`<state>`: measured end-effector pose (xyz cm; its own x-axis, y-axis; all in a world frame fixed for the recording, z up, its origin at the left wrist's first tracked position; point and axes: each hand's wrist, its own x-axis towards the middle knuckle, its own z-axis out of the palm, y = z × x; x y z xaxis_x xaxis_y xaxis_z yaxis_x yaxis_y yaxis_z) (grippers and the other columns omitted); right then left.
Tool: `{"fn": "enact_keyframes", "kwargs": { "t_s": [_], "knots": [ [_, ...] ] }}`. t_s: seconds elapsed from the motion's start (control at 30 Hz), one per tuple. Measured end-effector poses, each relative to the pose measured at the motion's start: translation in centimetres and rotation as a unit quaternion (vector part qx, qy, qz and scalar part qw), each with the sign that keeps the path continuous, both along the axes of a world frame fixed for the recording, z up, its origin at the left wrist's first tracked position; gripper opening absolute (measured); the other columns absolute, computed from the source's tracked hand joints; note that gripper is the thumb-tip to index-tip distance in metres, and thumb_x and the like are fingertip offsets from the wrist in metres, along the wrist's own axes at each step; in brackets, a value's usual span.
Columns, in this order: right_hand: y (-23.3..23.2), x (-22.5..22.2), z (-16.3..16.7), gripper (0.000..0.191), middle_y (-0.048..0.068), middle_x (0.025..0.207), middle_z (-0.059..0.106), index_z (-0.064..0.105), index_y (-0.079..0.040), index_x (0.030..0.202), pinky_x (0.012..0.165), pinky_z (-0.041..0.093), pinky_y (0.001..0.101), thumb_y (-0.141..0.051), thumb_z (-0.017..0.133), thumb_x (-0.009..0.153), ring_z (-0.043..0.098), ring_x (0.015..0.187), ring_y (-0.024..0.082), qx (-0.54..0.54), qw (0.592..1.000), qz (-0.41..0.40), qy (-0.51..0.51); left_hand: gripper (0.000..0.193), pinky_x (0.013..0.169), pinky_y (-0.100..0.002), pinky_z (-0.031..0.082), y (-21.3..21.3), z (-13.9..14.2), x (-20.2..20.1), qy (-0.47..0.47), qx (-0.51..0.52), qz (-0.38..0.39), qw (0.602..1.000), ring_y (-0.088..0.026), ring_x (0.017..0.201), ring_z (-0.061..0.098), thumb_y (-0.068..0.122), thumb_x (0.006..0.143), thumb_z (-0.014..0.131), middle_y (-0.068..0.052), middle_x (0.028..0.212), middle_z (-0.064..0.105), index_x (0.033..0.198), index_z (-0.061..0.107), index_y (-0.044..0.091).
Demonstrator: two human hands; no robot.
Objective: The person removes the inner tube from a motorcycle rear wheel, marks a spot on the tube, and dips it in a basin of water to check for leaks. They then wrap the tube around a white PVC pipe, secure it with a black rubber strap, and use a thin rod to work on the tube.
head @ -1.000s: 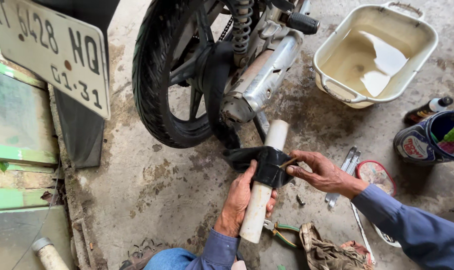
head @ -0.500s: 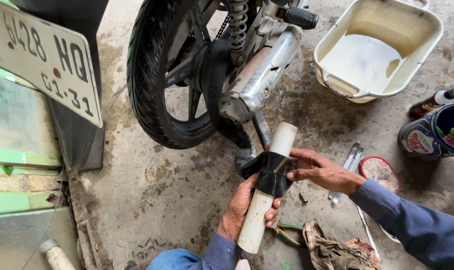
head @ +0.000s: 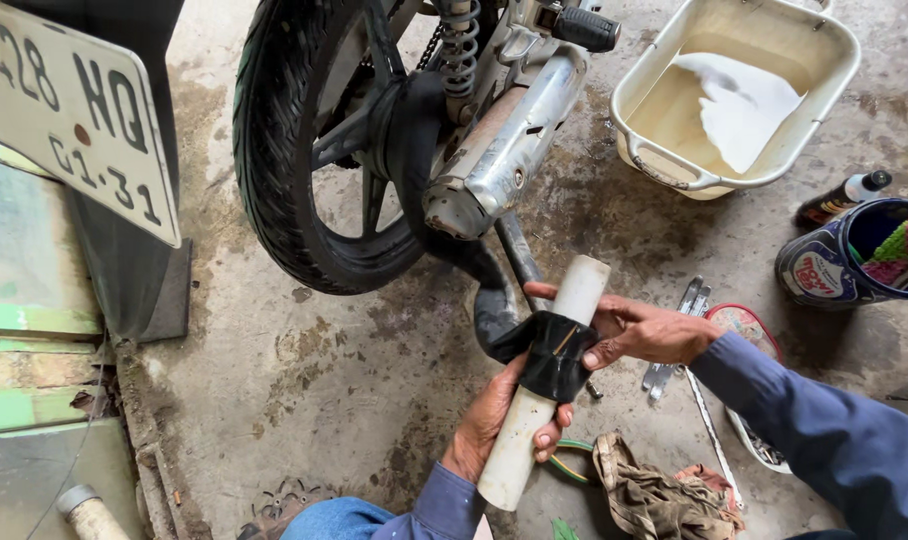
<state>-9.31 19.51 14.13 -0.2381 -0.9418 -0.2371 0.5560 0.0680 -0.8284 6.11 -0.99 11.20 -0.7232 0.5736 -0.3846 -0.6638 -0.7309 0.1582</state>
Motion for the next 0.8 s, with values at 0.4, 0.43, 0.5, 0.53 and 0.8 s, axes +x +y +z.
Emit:
{"fn": "enact_keyframes", "kwargs": {
  "t_s": [0.4, 0.43, 0.5, 0.53, 0.8],
  "knots": [
    [0.5, -0.6, -2.1, 0.082, 0.006, 0.138, 0.063, 0.046, -0.018, 0.147, 0.102, 0.051, 0.0334, 0.008, 0.071, 0.073, 0.058, 0.127, 0.018, 0.005, 0.999, 0.049, -0.001, 0.046, 0.047, -0.037, 0.058, -0.4, 0.7, 0.1, -0.032, -0.041, -0.034, 0.998, -0.025, 0.058, 0.070, 0.041, 0.116, 0.039, -0.025, 0.086, 0.070, 0.130, 0.056, 0.001],
    [0.5, -0.7, -2.1, 0.074, 0.007, 0.135, 0.064, 0.053, -0.010, 0.143, 0.101, 0.052, 0.0342, 0.009, 0.072, 0.073, 0.058, 0.127, 0.018, 0.003, 0.998, 0.052, 0.028, 0.047, 0.047, -0.037, 0.058, -0.4, 0.6, 0.2, -0.044, -0.040, -0.034, 0.998, -0.025, 0.058, 0.070, 0.042, 0.116, 0.039, -0.026, 0.086, 0.070, 0.129, 0.055, 0.000],
    [0.2, -0.9, -2.3, 0.065, 0.007, 0.129, 0.065, 0.060, -0.004, 0.136, 0.096, 0.054, 0.0356, 0.009, 0.071, 0.073, 0.060, 0.122, 0.017, 0.021, 0.997, 0.058, 0.050, 0.049, 0.047, -0.037, 0.058, -0.5, 0.3, 0.3, -0.067, -0.039, -0.036, 0.996, -0.025, 0.058, 0.070, 0.043, 0.115, 0.040, -0.027, 0.088, 0.071, 0.128, 0.055, -0.001],
    [0.1, -1.1, -2.4, 0.063, 0.006, 0.125, 0.065, 0.060, -0.006, 0.134, 0.092, 0.055, 0.0362, 0.008, 0.070, 0.073, 0.061, 0.119, 0.017, 0.042, 0.996, 0.061, 0.043, 0.051, 0.048, -0.037, 0.058, -0.5, 0.2, 0.4, -0.049, -0.054, -0.034, 0.997, -0.026, 0.060, 0.070, 0.047, 0.115, 0.041, -0.027, 0.088, 0.071, 0.129, 0.055, -0.001],
    [-0.4, -2.0, -4.0, 0.046, 0.004, 0.111, 0.073, 0.066, -0.007, 0.120, 0.093, 0.056, 0.0334, -0.010, 0.082, 0.077, 0.066, 0.106, 0.014, 0.088, 0.962, -0.003, 0.260, 0.109, 0.054, -0.036, 0.061, 0.9, 1.9, 0.4, -0.022, 0.054, -0.019, 0.998, -0.030, 0.058, 0.071, 0.084, 0.091, 0.042, -0.043, 0.114, 0.069, 0.126, 0.047, -0.019]
  ]
}}
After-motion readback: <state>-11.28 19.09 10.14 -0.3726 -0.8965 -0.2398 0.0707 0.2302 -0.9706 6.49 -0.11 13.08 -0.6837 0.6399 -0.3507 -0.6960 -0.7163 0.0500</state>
